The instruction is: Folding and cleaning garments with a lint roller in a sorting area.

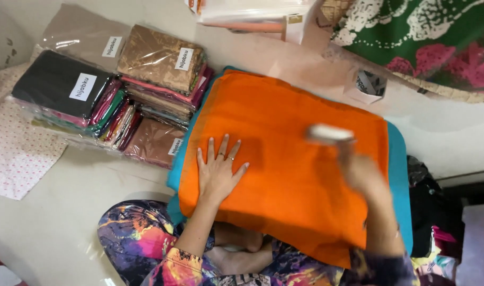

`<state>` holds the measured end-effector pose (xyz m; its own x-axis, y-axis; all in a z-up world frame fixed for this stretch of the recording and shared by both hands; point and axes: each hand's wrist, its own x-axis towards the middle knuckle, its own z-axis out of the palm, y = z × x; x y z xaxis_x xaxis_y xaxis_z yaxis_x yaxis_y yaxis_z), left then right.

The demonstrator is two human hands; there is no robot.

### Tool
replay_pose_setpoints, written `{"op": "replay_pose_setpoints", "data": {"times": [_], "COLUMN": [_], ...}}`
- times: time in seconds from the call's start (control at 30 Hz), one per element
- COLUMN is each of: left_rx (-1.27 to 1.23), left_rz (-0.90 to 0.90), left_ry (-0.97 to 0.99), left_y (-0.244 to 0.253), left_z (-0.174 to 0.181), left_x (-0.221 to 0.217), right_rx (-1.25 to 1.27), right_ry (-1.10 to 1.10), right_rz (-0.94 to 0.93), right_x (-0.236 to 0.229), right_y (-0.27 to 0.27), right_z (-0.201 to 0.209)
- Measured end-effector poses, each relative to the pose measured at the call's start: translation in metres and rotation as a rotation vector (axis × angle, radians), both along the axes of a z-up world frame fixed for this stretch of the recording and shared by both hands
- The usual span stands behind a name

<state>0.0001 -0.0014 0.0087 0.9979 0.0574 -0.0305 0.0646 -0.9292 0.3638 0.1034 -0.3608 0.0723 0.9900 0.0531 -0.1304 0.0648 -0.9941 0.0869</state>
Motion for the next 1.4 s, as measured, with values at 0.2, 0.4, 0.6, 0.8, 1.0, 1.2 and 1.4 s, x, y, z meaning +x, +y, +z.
{"op": "replay_pose_setpoints", "data": {"times": [0.2,0.4,0.6,0.8,1.0,1.2,1.4], "left_rx": [-0.023,0.005,-0.055,0.02,0.0,0.062,-0.012], "left_rz": [0.01,0.023,0.106,0.133,0.145,0.168,0.136], "left_ry": [-0.041,-0.09,-0.114,-0.216,-0.24,-0.247,-0.179], "left_y": [-0.002,-0.002,-0.002,-0.005,-0.003,-0.007,-0.002], "left_z": [-0.004,-0.005,-0.03,-0.035,-0.04,-0.036,-0.031], "left_x": [0.001,0.002,0.01,0.01,0.012,0.012,0.011], "right_rx": [0.092,0.266,0.073,0.159,0.275,0.111,0.045], "right_ry": [0.2,0.004,0.181,0.074,0.04,0.236,-0.061], "right_rz": [0.164,0.184,0.421,0.313,0.242,0.159,-0.012], "right_x": [-0.05,0.044,-0.04,0.025,0.021,-0.089,0.039], "right_y": [0.124,0.169,0.202,0.225,0.225,0.175,0.095], "right_z": [0.031,0.012,0.057,-0.003,0.005,0.073,-0.012]}}
